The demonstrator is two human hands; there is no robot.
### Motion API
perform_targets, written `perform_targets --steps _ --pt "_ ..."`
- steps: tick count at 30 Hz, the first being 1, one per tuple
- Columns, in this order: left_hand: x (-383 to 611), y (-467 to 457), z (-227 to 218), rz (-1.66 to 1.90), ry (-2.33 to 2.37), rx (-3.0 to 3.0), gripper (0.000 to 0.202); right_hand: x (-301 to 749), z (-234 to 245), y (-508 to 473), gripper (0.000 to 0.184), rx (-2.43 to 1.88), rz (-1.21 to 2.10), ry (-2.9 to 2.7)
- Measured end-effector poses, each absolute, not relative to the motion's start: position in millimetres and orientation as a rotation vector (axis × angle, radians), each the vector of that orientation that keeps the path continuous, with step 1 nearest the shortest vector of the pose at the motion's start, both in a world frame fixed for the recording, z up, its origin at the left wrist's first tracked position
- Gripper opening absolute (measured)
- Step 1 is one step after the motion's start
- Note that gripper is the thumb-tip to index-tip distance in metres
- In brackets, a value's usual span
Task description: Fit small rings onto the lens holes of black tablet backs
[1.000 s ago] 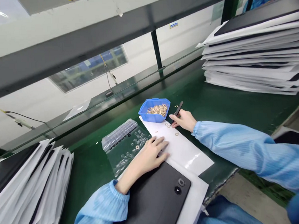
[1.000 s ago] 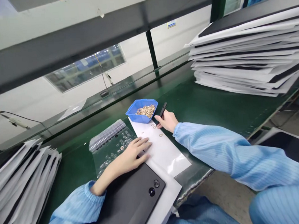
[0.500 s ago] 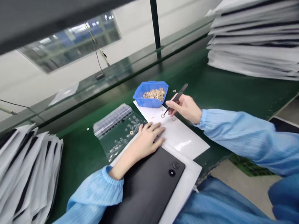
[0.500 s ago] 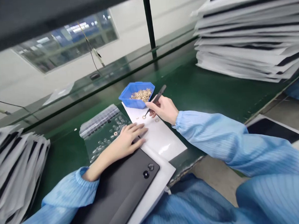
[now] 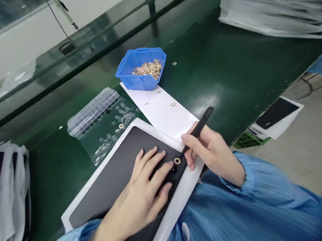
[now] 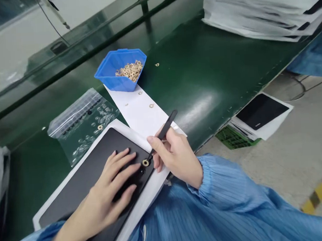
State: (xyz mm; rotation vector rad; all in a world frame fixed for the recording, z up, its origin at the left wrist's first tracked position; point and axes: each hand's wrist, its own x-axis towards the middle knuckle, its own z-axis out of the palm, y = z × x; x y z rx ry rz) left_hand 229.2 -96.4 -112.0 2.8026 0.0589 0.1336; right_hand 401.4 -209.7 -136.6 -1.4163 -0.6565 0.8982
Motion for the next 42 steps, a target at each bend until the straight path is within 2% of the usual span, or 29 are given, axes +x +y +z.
perform_targets --steps 15,28,38,42 --pt "229.2 -101.7 -111.3 0.098 -0.032 2.821 0.036 402.7 -135.6 -212.9 0.020 -1.449 0.842 -0.685" --pt "231.3 -100.9 -110.6 0.092 -0.032 2.820 0.035 402.8 -134.7 -213.8 0.021 -1.472 0.812 -0.716" --pt "233.3 -104.6 -111.8 0.112 0.009 2.838 0.040 398.1 -142.2 -219.3 0.007 -1.547 0.501 -1.001" --pt "234.3 -104.8 -111.6 0.062 0.018 2.862 0.044 395.2 -146.0 -221.3 0.006 -1.462 0.468 -0.878"
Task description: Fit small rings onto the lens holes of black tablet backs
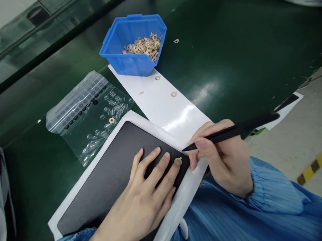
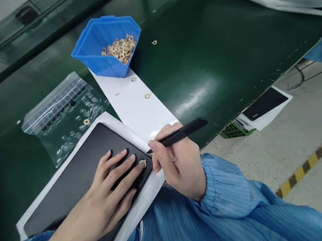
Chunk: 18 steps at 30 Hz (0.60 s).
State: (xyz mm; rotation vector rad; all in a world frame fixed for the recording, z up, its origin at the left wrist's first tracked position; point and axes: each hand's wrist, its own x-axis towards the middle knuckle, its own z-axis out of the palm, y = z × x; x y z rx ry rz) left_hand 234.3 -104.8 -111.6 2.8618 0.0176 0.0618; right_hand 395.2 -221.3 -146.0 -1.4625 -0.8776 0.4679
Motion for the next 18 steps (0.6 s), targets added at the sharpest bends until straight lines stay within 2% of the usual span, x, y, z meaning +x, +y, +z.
perform_targets --steps 5,18 --pt "237.0 -105.8 -111.4 0.041 0.025 2.889 0.044 394.3 -145.6 -221.0 0.006 -1.416 0.514 -0.830" --pt "235.2 -109.9 -111.8 0.005 0.070 2.916 0.047 397.5 -149.0 -222.5 0.013 -1.408 0.372 -1.015"
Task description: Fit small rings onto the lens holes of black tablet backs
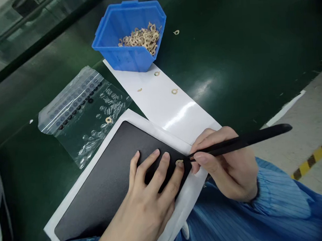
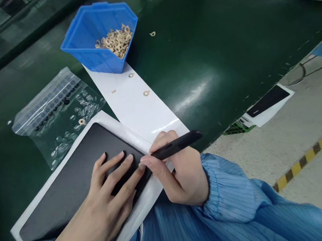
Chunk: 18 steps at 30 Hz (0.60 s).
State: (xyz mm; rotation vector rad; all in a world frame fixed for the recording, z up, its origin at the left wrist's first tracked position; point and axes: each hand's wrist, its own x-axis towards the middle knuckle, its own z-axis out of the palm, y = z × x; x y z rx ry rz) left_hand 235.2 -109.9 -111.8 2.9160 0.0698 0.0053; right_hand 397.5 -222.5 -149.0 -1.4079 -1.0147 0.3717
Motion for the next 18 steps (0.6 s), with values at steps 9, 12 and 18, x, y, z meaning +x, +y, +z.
perform_targets --steps 9,12,18 --pt "236.5 -111.7 -113.0 0.107 0.097 2.887 0.034 394.3 -150.4 -223.4 0.015 -1.287 0.374 -1.017" --pt "239.2 -112.5 -113.5 0.112 0.108 2.884 0.034 392.7 -151.0 -224.3 0.016 -1.230 0.450 -1.018" --pt "236.9 -112.4 -114.3 0.086 0.112 2.902 0.036 398.5 -146.7 -226.6 0.005 -1.121 0.543 -0.968"
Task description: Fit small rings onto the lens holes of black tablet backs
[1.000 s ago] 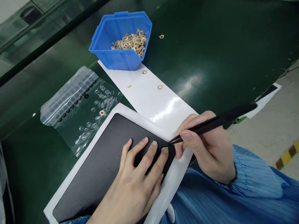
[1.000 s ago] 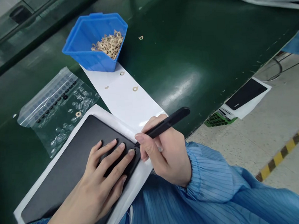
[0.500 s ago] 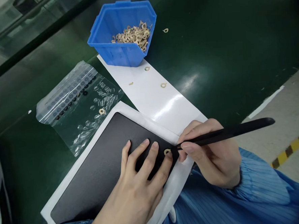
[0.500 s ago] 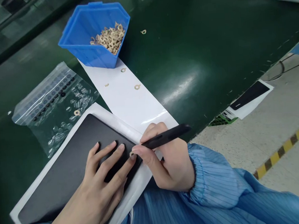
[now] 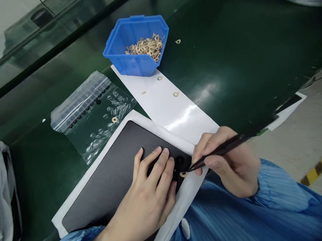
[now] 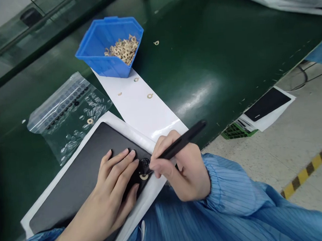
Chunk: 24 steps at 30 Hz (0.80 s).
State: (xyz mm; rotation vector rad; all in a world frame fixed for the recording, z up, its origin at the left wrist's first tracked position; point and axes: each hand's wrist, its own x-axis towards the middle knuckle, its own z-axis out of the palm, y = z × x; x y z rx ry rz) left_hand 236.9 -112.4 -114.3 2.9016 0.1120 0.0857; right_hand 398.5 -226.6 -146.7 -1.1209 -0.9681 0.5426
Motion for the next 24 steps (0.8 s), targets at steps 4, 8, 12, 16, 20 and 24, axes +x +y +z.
perform_targets --steps 4,8,12,16,20,24 --pt "236.6 -112.0 -115.7 0.084 0.109 2.917 0.033 430.6 -110.4 -213.3 0.006 -1.368 0.287 -1.109" --pt "237.0 -112.9 -116.4 0.139 0.111 2.916 0.031 479.9 -64.2 -157.6 0.012 -1.345 0.058 -1.254" --pt "236.0 -113.2 -116.0 0.130 0.142 2.898 0.031 521.5 -51.6 -77.2 0.009 -1.375 0.038 -1.339" --pt "235.4 -110.9 -116.0 0.089 0.171 2.860 0.034 541.3 -57.6 -30.8 0.017 -1.630 0.159 -1.499" --pt "235.3 -112.7 -115.5 0.117 0.178 2.846 0.034 540.3 -51.1 -30.6 0.011 -1.625 0.085 -1.549" --pt "238.4 -104.8 -114.8 0.212 0.193 2.851 0.030 520.2 -43.7 -31.2 0.017 -1.618 0.125 -1.684"
